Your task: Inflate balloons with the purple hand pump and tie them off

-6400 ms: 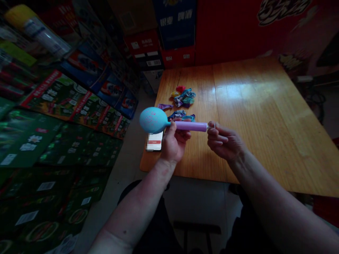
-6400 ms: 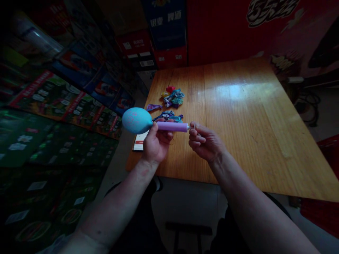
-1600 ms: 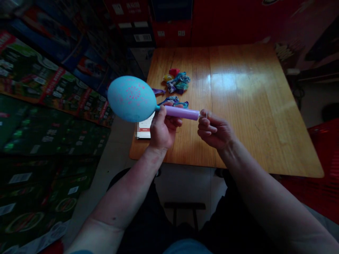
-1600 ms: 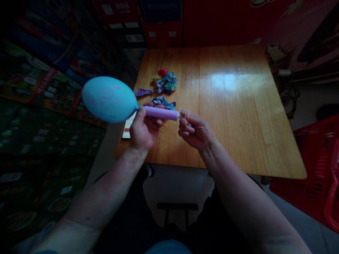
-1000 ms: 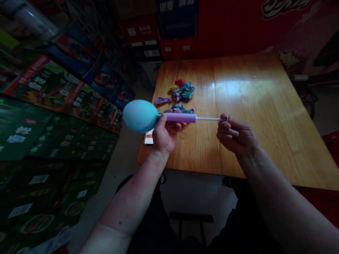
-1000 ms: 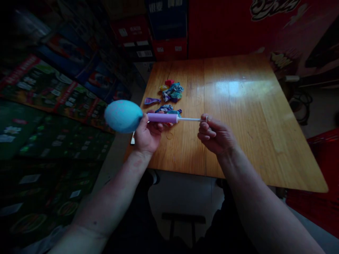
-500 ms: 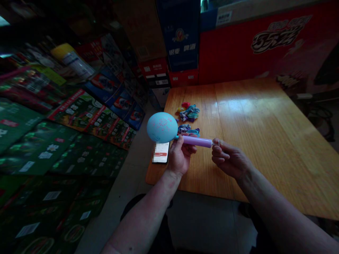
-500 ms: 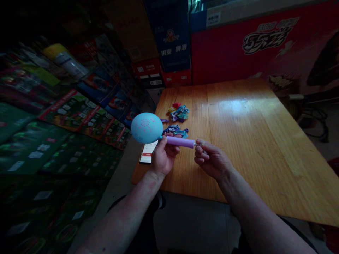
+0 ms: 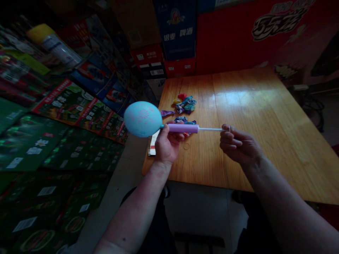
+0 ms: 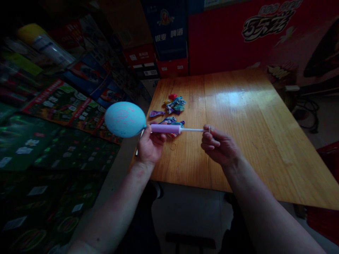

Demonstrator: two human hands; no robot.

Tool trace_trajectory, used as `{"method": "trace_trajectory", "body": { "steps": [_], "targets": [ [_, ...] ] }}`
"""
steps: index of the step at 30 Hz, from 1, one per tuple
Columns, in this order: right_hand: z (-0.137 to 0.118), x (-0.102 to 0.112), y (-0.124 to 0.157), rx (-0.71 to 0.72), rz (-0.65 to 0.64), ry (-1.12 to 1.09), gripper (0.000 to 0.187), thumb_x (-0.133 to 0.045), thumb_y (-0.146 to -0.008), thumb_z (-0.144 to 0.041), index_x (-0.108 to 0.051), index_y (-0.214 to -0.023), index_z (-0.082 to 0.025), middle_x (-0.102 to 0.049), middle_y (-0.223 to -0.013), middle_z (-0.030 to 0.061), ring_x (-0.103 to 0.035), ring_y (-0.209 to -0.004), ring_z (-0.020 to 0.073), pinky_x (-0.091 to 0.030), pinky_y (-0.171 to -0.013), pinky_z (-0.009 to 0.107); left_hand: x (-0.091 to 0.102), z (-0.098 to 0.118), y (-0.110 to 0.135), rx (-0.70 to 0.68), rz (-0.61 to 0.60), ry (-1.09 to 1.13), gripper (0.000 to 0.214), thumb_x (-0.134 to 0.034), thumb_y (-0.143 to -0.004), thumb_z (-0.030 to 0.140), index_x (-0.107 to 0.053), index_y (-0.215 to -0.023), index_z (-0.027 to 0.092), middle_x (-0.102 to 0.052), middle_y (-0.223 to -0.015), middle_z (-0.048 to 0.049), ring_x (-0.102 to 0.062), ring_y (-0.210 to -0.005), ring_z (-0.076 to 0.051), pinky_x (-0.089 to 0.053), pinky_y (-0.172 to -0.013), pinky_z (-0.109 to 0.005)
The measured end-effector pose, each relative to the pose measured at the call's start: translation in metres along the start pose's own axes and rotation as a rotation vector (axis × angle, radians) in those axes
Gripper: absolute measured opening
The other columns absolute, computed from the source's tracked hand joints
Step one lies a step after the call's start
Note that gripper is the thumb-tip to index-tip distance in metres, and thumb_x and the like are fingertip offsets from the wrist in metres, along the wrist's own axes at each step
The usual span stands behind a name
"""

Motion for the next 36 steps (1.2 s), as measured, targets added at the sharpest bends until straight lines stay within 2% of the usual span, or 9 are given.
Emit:
{"method": "trace_trajectory", "body": {
  "steps": [2, 7, 9, 12, 17, 23, 29, 33, 36],
  "targets": [
    [0.001, -0.002, -0.001, 0.02, 0.023, -0.04, 0.006, -0.07, -0.089, -0.013, -0.067, -0.092, -0.018, -0.055, -0.066, -0.0081, -0.019, -0.043, 0.0006, -0.036, -0.044, 0.009, 0.0, 0.001, -0.001, -0.03, 0.02, -0.009, 0.025, -0.074, -0.096, 0.042, -0.072, -0.105, 0.019, -0.082, -0.106, -0.0112, -0.071, -0.067, -0.013, -0.056, -0.064, -0.023],
    [0.011, -0.006, -0.006, -0.069, 0.024, -0.003, 0.007, -0.074, -0.087, -0.017, -0.068, -0.09, -0.017, -0.056, -0.064, -0.0066, -0.022, -0.044, 0.0015, -0.038, -0.043, 0.012, -0.002, -0.006, 0.003, 0.078, -0.034, -0.057, 0.032, -0.075, -0.094, 0.048, -0.07, -0.108, 0.02, -0.081, -0.109, -0.0115, -0.07, -0.067, -0.015, -0.055, -0.063, -0.026],
    [0.006, -0.005, -0.004, -0.043, 0.022, 0.031, 0.002, -0.07, -0.091, -0.016, -0.069, -0.091, -0.017, -0.056, -0.065, -0.0061, -0.022, -0.043, 0.0016, -0.037, -0.043, 0.012, 0.0, -0.003, 0.001, 0.053, -0.013, -0.059, 0.032, -0.076, -0.094, 0.047, -0.071, -0.107, 0.019, -0.081, -0.107, -0.0114, -0.072, -0.07, -0.015, -0.055, -0.064, -0.026],
    [0.001, -0.006, -0.004, 0.019, 0.033, 0.01, 0.007, -0.065, -0.094, -0.014, -0.068, -0.09, -0.018, -0.055, -0.065, -0.0069, -0.021, -0.043, 0.0014, -0.036, -0.043, 0.011, 0.003, -0.002, -0.002, -0.016, 0.06, -0.048, 0.03, -0.073, -0.096, 0.047, -0.072, -0.106, 0.019, -0.081, -0.104, -0.01, -0.07, -0.068, -0.014, -0.055, -0.064, -0.025],
    [0.008, -0.009, -0.005, -0.027, 0.001, 0.052, 0.008, -0.076, -0.088, -0.018, -0.068, -0.091, -0.018, -0.055, -0.064, -0.0071, -0.022, -0.045, 0.0014, -0.037, -0.045, 0.012, -0.001, -0.01, -0.001, 0.092, -0.036, 0.0, 0.029, -0.072, -0.097, 0.046, -0.071, -0.108, 0.019, -0.081, -0.107, -0.0114, -0.069, -0.064, -0.014, -0.056, -0.063, -0.026],
    [0.002, -0.01, -0.003, 0.074, 0.062, 0.082, 0.006, -0.069, -0.091, -0.015, -0.068, -0.089, -0.02, -0.053, -0.064, -0.0073, -0.016, -0.045, 0.0022, -0.03, -0.044, 0.014, 0.003, -0.005, -0.006, -0.015, 0.063, -0.008, 0.029, -0.069, -0.1, 0.046, -0.072, -0.107, 0.018, -0.081, -0.104, -0.01, -0.068, -0.066, -0.012, -0.056, -0.065, -0.023],
    [0.007, -0.016, 0.001, -0.008, 0.116, 0.124, 0.007, -0.074, -0.085, -0.018, -0.067, -0.087, -0.02, -0.05, -0.063, -0.0066, -0.012, -0.048, 0.0042, -0.026, -0.044, 0.018, -0.003, -0.01, 0.002, 0.074, -0.067, 0.015, 0.031, -0.07, -0.099, 0.047, -0.072, -0.112, 0.018, -0.081, -0.108, -0.0123, -0.071, -0.068, -0.014, -0.058, -0.064, -0.025],
    [0.003, -0.017, 0.005, 0.078, 0.141, 0.104, 0.006, -0.071, -0.087, -0.017, -0.066, -0.086, -0.02, -0.048, -0.062, -0.0074, -0.008, -0.048, 0.0043, -0.023, -0.043, 0.018, -0.003, -0.008, 0.002, -0.005, -0.003, 0.004, 0.031, -0.068, -0.101, 0.047, -0.073, -0.112, 0.018, -0.081, -0.107, -0.0107, -0.07, -0.068, -0.012, -0.057, -0.066, -0.024],
    [0.011, -0.021, 0.001, 0.046, 0.106, 0.124, 0.008, -0.074, -0.086, -0.02, -0.066, -0.086, -0.02, -0.047, -0.062, -0.0073, -0.013, -0.048, 0.0044, -0.027, -0.045, 0.019, -0.004, -0.014, 0.001, 0.06, -0.021, 0.033, 0.029, -0.063, -0.104, 0.046, -0.073, -0.11, 0.02, -0.081, -0.107, -0.0102, -0.071, -0.071, -0.013, -0.056, -0.063, -0.023]
  ]
}}
Point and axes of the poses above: each hand's wrist, its own y-axis away from the middle knuckle, its own x-axis out of the back of the hand, z = x × y, the point moved 1 cm from there along -y, towards the middle knuckle
